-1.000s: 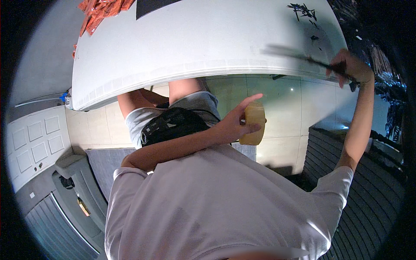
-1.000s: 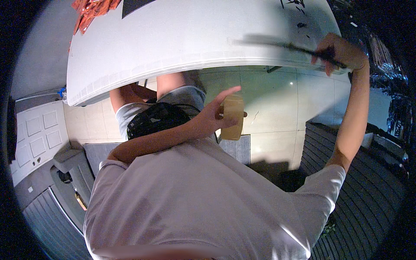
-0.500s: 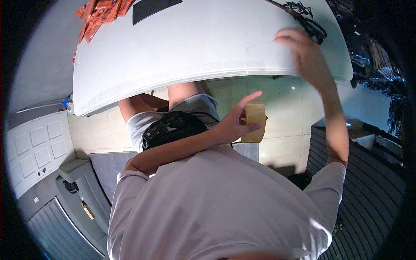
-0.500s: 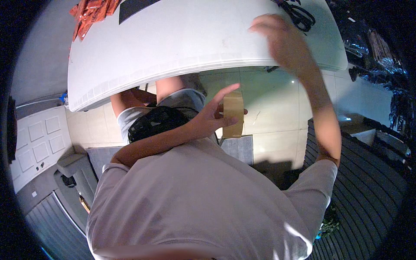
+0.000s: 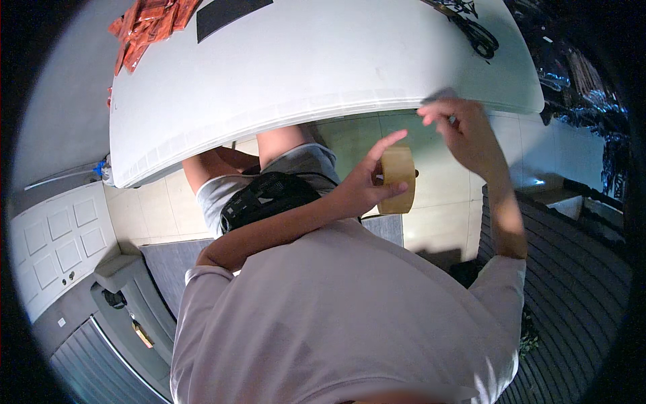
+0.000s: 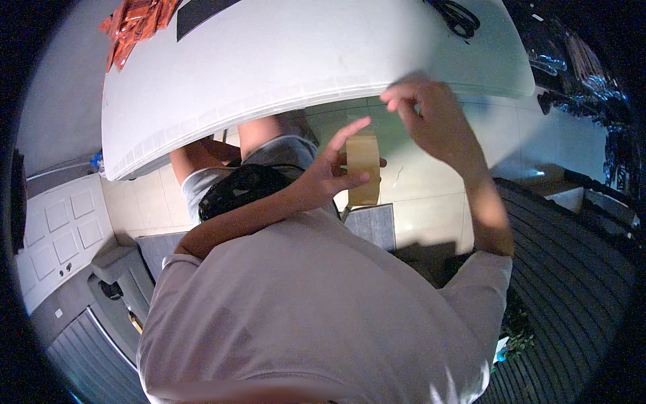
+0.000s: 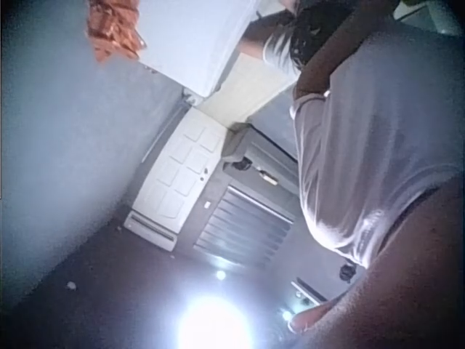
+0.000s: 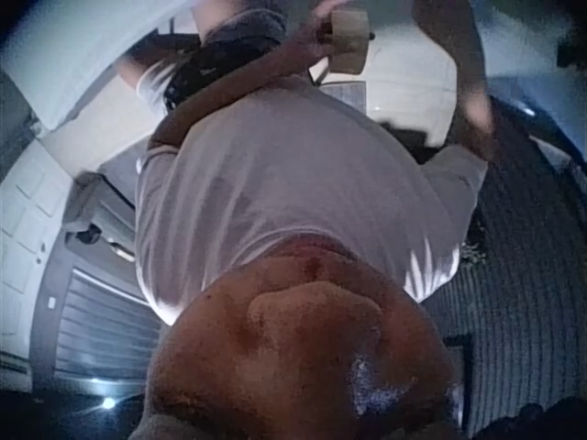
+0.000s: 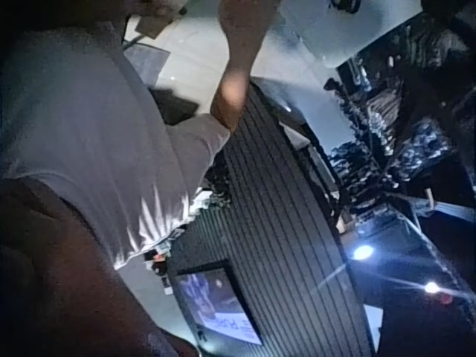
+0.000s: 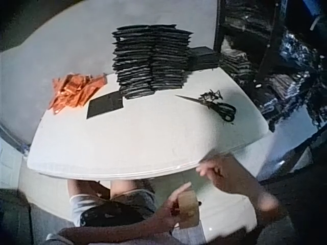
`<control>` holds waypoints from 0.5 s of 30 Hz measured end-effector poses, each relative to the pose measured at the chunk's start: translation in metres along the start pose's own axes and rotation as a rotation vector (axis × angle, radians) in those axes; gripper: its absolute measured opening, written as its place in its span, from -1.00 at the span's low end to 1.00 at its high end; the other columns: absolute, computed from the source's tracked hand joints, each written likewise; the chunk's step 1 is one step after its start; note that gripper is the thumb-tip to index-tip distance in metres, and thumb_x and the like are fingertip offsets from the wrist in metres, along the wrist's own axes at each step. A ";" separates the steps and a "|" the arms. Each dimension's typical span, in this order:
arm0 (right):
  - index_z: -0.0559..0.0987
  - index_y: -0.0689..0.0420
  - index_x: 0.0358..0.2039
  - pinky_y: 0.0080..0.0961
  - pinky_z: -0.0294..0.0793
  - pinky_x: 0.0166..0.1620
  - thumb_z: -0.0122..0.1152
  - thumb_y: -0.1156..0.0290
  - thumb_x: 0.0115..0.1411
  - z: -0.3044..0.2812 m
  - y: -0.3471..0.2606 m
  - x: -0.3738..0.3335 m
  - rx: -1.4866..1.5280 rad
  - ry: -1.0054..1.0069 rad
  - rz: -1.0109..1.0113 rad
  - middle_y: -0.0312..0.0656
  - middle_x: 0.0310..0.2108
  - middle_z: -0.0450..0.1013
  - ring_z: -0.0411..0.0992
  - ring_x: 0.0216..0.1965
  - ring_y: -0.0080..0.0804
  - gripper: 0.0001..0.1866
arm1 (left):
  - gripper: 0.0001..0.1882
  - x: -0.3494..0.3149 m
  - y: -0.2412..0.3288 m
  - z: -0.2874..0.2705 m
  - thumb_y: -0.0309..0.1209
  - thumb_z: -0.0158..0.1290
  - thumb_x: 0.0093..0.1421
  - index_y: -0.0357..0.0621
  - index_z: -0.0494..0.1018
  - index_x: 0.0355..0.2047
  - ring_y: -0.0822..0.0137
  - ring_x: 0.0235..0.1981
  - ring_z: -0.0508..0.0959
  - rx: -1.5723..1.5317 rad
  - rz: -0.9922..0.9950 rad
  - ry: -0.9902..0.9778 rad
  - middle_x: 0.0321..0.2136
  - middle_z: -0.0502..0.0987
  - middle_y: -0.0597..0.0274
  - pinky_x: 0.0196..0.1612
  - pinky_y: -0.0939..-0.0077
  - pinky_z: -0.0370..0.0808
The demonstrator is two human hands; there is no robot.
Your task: Cutting tape and securing bundles of zip ties to the edge of a table.
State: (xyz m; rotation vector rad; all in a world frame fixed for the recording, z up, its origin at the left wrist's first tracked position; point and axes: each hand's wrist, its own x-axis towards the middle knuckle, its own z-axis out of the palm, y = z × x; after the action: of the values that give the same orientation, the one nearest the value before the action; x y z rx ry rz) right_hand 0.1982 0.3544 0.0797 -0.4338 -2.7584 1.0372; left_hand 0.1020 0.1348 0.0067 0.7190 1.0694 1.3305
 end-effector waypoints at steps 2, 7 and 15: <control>0.66 0.20 -0.21 -0.34 0.54 -0.21 0.14 0.43 0.28 0.015 -0.002 -0.013 0.207 -0.068 0.133 -0.14 -0.36 0.62 0.57 -0.38 -0.30 -0.81 | -0.07 0.000 0.001 0.001 -0.52 0.16 0.29 0.21 -0.18 0.48 0.24 0.16 0.47 -0.002 0.025 -0.004 0.11 0.43 0.11 0.24 0.22 0.41; 0.67 0.25 -0.29 -0.54 0.43 -0.32 0.28 0.33 0.26 0.037 -0.001 -0.028 0.408 -0.071 0.287 -0.22 -0.46 0.59 0.47 -0.39 -0.59 -0.79 | -0.08 0.004 -0.002 0.001 -0.54 0.13 0.30 0.18 -0.20 0.48 0.24 0.16 0.48 -0.004 0.099 -0.017 0.10 0.44 0.12 0.24 0.21 0.40; 0.62 0.16 -0.52 -0.50 0.33 -0.43 0.41 0.43 0.12 0.036 -0.007 -0.037 0.238 0.275 0.055 -0.28 -0.58 0.48 0.39 -0.50 -0.50 -0.86 | -0.10 0.014 -0.014 0.006 -0.35 0.31 0.20 0.06 -0.01 0.41 0.33 -0.05 0.51 0.134 0.129 -0.045 -0.11 0.46 0.20 0.05 0.34 0.52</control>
State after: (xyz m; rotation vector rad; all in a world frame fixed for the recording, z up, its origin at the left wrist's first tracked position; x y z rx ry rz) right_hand 0.2227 0.3150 0.0558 -0.5710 -2.3616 1.2006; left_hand 0.1120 0.1473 -0.0064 0.9268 1.0983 1.3542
